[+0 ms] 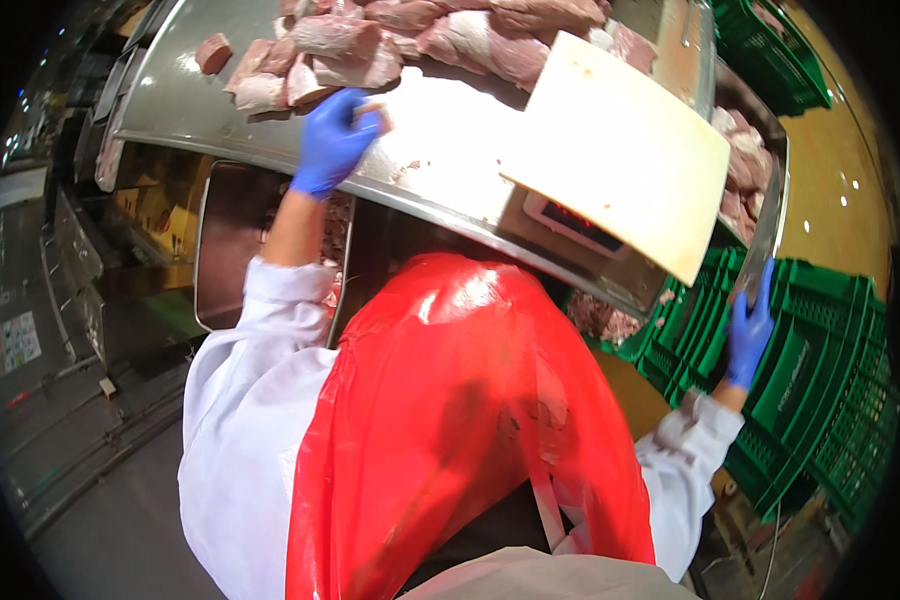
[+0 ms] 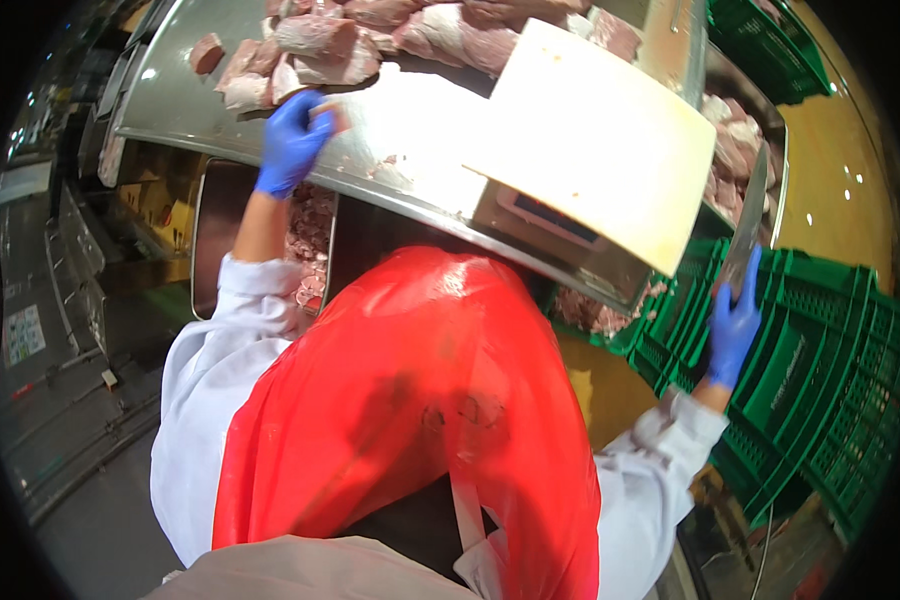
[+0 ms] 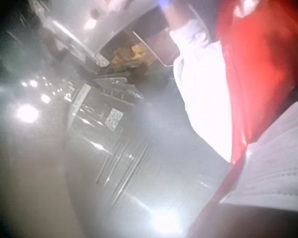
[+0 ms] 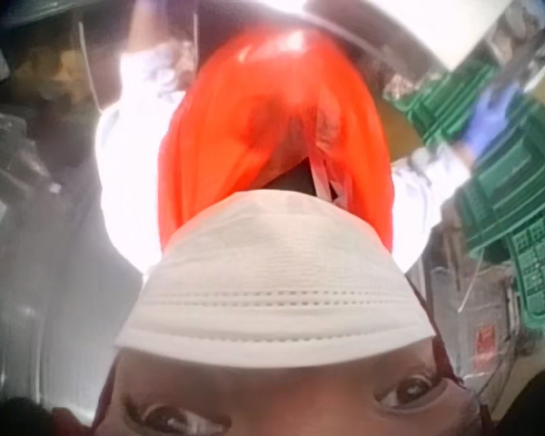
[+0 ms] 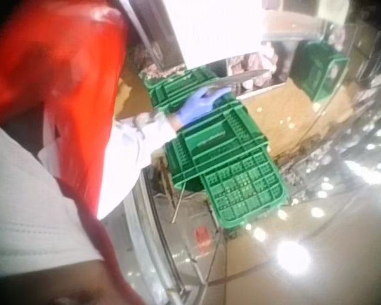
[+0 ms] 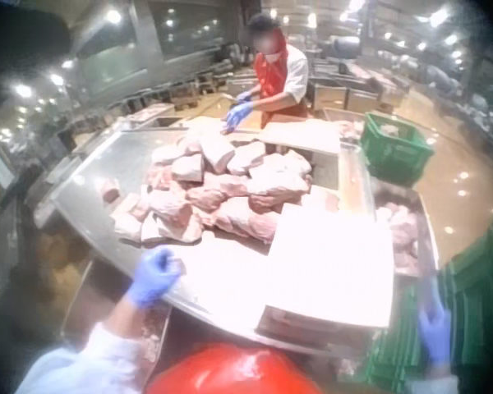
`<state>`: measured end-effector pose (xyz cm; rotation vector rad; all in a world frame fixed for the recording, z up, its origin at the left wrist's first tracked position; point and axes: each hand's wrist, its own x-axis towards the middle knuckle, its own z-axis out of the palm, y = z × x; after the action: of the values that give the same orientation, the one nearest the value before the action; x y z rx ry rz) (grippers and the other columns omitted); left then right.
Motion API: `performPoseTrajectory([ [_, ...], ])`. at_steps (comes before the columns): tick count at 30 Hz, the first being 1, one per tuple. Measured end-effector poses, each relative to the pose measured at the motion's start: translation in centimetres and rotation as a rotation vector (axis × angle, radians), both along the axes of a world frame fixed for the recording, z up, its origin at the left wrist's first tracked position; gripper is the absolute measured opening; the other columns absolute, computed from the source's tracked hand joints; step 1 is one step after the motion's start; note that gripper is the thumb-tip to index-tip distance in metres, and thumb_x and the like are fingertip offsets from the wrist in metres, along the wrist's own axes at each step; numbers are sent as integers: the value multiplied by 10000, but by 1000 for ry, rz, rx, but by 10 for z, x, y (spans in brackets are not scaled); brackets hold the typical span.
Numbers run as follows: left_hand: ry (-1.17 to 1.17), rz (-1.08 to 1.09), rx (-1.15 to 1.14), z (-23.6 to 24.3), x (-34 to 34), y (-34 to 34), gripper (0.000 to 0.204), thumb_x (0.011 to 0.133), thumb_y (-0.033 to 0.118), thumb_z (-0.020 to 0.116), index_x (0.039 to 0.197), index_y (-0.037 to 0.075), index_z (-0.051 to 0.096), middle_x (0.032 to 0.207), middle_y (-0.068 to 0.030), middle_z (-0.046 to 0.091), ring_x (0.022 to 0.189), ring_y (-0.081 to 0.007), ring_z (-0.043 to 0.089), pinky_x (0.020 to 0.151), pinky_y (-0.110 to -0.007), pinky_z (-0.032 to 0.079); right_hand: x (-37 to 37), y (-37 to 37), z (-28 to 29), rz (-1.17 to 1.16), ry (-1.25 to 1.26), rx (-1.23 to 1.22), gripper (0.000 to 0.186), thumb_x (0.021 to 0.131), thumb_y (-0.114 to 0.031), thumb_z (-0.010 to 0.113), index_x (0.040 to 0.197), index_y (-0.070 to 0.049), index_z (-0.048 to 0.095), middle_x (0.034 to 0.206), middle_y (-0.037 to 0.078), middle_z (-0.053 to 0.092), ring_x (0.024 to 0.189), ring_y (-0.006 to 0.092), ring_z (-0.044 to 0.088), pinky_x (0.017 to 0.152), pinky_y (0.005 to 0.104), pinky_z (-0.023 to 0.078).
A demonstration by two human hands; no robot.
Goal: The person cuts large pieces of raw meat into smaller portions using a knife on a cutting board. The person places the cut pieces into a green crate and continues processing the remaining meat.
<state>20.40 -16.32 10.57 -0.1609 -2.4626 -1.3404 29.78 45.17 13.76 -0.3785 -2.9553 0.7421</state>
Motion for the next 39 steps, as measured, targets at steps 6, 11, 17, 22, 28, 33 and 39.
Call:
performPoseTrajectory([
  [6,-876,684,-118,-164,138,-281,359,885,307,726,1100,22,679,1007,-153,689,915,-218,702,858,-360,572,54,-67,-30,-50,135,-346,691,977,-72,561,1606,-226,318,734,18,592,527,78,425,482,275,372],
  [11,-498,356,-657,-172,64,-274,618,878,399,671,1377,52,553,1356,-244,571,1268,-403,546,1086,-474,437,59,-103,-25,-150,167,-472,719,983,-27,567,1616,-222,288,650,-41,491,526,57,398,475,241,320],
  [17,-64,-261,-923,-123,-117,-195,728,841,243,744,1470,45,436,1518,-186,453,1404,-356,432,1171,-447,354,25,-160,-3,-73,147,-522,724,979,11,558,1616,-186,278,661,-60,488,540,38,382,474,239,320],
  [22,-206,-199,-1200,-143,-195,-150,837,729,137,779,1471,40,403,1377,-201,526,1336,-357,492,1136,-441,402,15,-215,14,-103,73,-431,731,973,11,555,1617,-189,274,627,-43,492,523,47,391,478,246,334],
  [28,-350,-260,-1176,-156,-246,-159,953,650,192,805,1488,62,371,1246,-225,653,1112,-385,666,935,-461,549,15,-248,19,-140,10,-447,688,981,-10,554,1605,-182,321,668,-61,448,545,40,351,487,224,287],
  [33,-402,-484,-1123,-138,-224,-138,924,601,283,863,1371,36,416,1063,-234,695,948,-420,700,812,-498,572,27,-255,16,-159,3,-447,689,968,2,547,1600,-170,333,684,-52,464,565,52,364,505,230,316],
  [39,-766,-666,-888,-143,-170,-94,902,559,392,862,1309,14,535,1264,-253,622,1141,-418,612,1001,-430,494,65,-234,24,-197,21,-431,678,963,-13,538,1595,-160,342,665,26,543,550,81,440,514,276,405],
])
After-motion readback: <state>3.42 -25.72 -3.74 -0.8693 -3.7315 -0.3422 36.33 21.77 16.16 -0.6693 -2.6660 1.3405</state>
